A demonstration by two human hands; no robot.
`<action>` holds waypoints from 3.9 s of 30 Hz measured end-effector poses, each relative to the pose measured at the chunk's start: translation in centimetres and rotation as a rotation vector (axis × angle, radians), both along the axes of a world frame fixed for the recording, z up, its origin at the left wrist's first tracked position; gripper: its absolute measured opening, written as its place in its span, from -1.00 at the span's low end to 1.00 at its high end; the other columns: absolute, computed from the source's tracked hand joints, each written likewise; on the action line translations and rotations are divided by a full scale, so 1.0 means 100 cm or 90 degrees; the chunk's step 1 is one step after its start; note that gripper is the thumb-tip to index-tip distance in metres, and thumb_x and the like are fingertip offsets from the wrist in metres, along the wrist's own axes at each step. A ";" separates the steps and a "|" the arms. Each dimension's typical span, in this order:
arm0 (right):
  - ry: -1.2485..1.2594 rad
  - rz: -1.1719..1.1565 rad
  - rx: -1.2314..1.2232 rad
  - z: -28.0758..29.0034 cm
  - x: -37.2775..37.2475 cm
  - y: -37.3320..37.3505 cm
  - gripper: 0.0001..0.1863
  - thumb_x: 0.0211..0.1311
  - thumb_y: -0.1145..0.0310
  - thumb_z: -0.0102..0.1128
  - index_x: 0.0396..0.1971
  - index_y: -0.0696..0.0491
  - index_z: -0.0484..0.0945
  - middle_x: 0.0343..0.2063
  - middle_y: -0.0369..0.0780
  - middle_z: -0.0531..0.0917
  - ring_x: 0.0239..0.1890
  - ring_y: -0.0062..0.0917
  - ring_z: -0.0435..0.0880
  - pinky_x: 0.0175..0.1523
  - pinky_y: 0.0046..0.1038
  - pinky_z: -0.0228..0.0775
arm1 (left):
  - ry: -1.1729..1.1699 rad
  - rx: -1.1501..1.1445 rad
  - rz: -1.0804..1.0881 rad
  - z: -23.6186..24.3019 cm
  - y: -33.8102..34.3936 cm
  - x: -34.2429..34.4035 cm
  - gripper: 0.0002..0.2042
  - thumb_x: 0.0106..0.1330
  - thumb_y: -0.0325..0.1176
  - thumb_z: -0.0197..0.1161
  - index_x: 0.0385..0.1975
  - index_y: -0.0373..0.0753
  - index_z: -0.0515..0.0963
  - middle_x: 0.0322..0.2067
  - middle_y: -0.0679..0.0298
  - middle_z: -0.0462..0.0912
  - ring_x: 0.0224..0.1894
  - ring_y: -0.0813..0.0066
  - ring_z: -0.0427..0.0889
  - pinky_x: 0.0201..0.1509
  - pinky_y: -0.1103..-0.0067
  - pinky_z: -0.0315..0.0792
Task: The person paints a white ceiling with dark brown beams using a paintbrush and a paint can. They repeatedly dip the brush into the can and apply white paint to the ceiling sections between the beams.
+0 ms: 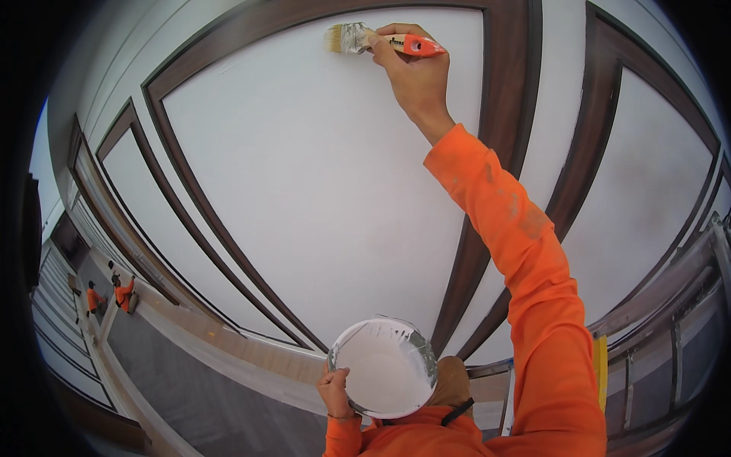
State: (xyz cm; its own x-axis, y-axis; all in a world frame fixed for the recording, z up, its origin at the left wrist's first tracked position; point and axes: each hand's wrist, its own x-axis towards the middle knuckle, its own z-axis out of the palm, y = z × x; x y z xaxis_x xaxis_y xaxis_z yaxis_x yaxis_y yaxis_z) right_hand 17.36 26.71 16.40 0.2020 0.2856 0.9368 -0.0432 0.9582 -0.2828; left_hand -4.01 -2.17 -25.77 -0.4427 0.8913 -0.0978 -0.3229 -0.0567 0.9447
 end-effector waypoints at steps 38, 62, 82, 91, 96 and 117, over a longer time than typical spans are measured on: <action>0.020 -0.034 0.010 -0.002 -0.027 -0.015 -0.84 0.29 0.42 0.40 -0.27 0.18 0.63 -0.48 -0.30 0.68 -0.45 -0.71 0.63 -0.32 -0.62 0.47 | -0.015 0.009 -0.016 -0.006 0.005 0.000 -0.84 0.10 -0.65 0.24 -0.66 -0.54 0.43 0.08 0.21 0.65 -0.25 0.58 0.52 -0.22 0.62 0.37; 0.094 0.015 0.007 -0.032 -0.001 0.017 -0.77 0.32 0.46 0.36 -0.13 0.26 0.58 -0.22 -0.12 0.70 -0.18 -0.43 0.77 -0.12 -0.42 0.78 | 0.033 -0.003 0.118 -0.024 -0.016 0.023 -0.70 0.09 -0.56 0.27 -0.81 -0.38 0.33 -0.54 0.33 0.35 -0.50 0.59 0.29 -0.35 0.55 0.18; 0.148 0.007 0.023 -0.024 0.012 0.011 -0.78 0.29 0.42 0.39 -0.18 0.24 0.63 -0.35 -0.20 0.71 -0.29 -0.59 0.74 -0.18 -0.50 0.74 | 0.020 0.002 0.084 -0.011 -0.007 0.018 -0.67 0.09 -0.57 0.25 -0.82 -0.34 0.27 -0.55 0.36 0.33 -0.52 0.61 0.24 -0.39 0.54 0.11; 0.148 -0.028 0.032 -0.024 0.028 0.008 -0.78 0.29 0.43 0.39 -0.18 0.25 0.63 -0.34 -0.20 0.71 -0.29 -0.58 0.75 -0.18 -0.51 0.74 | 0.012 -0.009 0.070 -0.010 -0.004 0.016 -0.67 0.09 -0.56 0.25 -0.84 -0.34 0.28 -0.64 0.38 0.27 -0.52 0.59 0.25 -0.35 0.56 0.16; 0.157 -0.033 0.026 -0.024 0.033 0.004 -0.78 0.29 0.43 0.39 -0.18 0.25 0.63 -0.31 -0.18 0.71 -0.27 -0.57 0.76 -0.19 -0.51 0.75 | 0.051 0.018 0.068 -0.013 0.000 0.014 -0.68 0.10 -0.54 0.25 -0.83 -0.35 0.30 -0.67 0.36 0.28 -0.51 0.59 0.27 -0.33 0.57 0.19; 0.169 -0.107 0.071 -0.020 0.071 -0.003 -0.74 0.29 0.45 0.40 -0.16 0.31 0.59 -0.24 -0.09 0.73 -0.20 -0.43 0.82 -0.18 -0.48 0.78 | 0.018 0.014 0.010 -0.007 0.010 0.010 -0.72 0.13 -0.59 0.22 -0.78 -0.37 0.33 -0.30 0.36 0.50 -0.44 0.62 0.35 -0.35 0.59 0.19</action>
State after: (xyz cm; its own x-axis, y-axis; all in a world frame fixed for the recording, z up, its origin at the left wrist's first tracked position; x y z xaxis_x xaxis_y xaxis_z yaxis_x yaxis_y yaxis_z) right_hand 24.46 26.37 14.37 0.4784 0.1259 0.8691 0.0605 0.9826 -0.1757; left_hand -3.00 -1.12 -26.45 -0.4590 0.8860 -0.0651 -0.2951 -0.0829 0.9519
